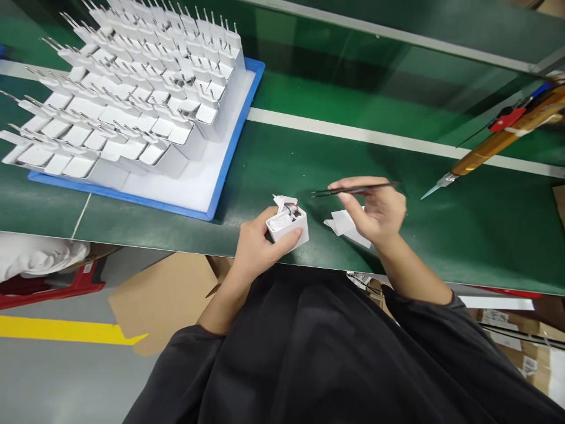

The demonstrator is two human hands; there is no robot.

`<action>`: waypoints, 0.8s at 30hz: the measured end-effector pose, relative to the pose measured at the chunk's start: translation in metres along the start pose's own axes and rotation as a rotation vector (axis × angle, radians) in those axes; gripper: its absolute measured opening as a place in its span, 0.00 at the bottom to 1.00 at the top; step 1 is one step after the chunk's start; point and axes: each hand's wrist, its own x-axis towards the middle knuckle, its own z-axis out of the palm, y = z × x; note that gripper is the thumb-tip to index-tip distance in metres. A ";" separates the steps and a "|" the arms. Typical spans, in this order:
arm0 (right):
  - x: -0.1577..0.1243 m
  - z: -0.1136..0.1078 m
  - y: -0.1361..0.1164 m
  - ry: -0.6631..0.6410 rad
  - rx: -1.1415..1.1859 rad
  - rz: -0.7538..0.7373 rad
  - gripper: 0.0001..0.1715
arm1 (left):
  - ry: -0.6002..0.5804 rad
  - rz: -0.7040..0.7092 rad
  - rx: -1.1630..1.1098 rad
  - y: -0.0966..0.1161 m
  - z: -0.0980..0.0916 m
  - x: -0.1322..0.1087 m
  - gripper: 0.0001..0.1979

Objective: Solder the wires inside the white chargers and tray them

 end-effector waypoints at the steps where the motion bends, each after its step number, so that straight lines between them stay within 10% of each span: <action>1: 0.002 0.001 -0.009 0.028 0.150 -0.005 0.20 | -0.008 0.010 0.013 0.002 0.000 0.000 0.15; 24: -0.006 0.016 -0.028 -0.070 0.103 -0.361 0.16 | -0.006 0.114 0.025 0.013 0.002 -0.007 0.14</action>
